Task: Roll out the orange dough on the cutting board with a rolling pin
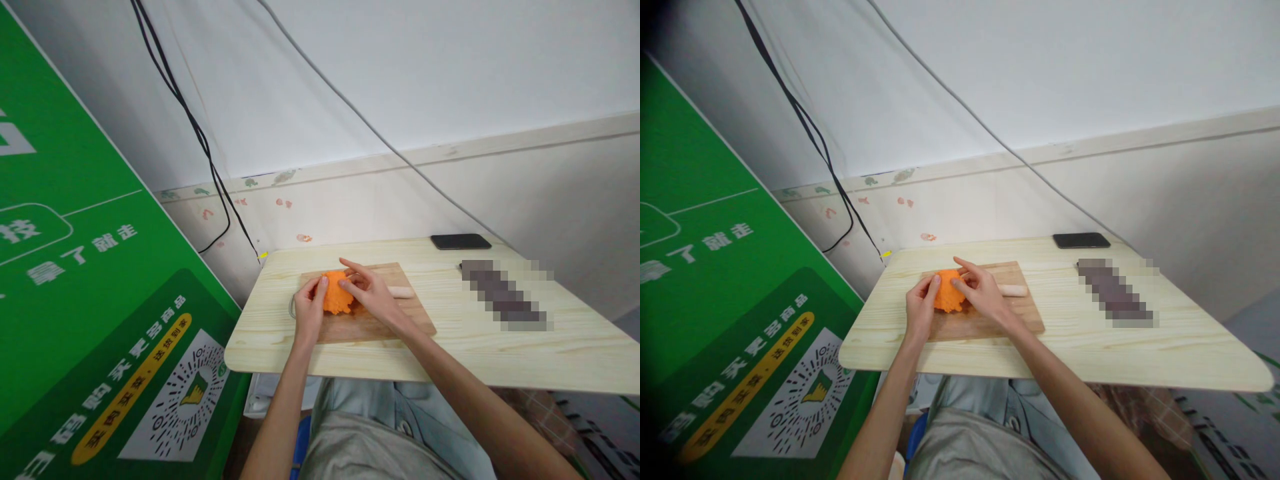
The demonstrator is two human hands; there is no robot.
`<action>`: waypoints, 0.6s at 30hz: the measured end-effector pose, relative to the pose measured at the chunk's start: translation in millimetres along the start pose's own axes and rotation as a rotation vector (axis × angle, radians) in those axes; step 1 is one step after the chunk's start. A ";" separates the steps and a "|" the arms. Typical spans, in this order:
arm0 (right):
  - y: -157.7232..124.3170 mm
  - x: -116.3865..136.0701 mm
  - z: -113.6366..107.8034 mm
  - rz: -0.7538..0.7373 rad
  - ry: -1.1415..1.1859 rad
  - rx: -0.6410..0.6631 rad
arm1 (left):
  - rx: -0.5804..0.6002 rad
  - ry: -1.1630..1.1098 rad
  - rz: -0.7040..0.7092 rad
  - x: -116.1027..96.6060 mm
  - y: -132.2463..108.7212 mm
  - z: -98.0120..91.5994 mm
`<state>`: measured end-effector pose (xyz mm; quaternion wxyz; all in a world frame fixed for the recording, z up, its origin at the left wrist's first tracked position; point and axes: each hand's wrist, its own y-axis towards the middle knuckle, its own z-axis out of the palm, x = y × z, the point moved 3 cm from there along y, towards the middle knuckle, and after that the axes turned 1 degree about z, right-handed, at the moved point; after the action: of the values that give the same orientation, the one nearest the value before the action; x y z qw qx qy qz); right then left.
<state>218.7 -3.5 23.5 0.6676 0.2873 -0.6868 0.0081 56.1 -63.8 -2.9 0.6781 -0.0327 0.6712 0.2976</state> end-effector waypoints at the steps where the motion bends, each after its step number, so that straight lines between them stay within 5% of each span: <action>1: 0.3 -1.2 -0.6 0.027 0.045 -0.017 | -0.011 -0.001 -0.001 0.8 0.3 -0.2; 18: -0.2 0.6 -0.1 -0.024 -0.047 -0.020 | 0.029 0.029 0.030 -2.8 -1.4 0.8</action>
<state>218.9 -3.9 24.0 0.6542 0.2890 -0.6988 -0.0134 57.8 -65.6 -0.7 0.6642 -0.0171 0.6857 0.2972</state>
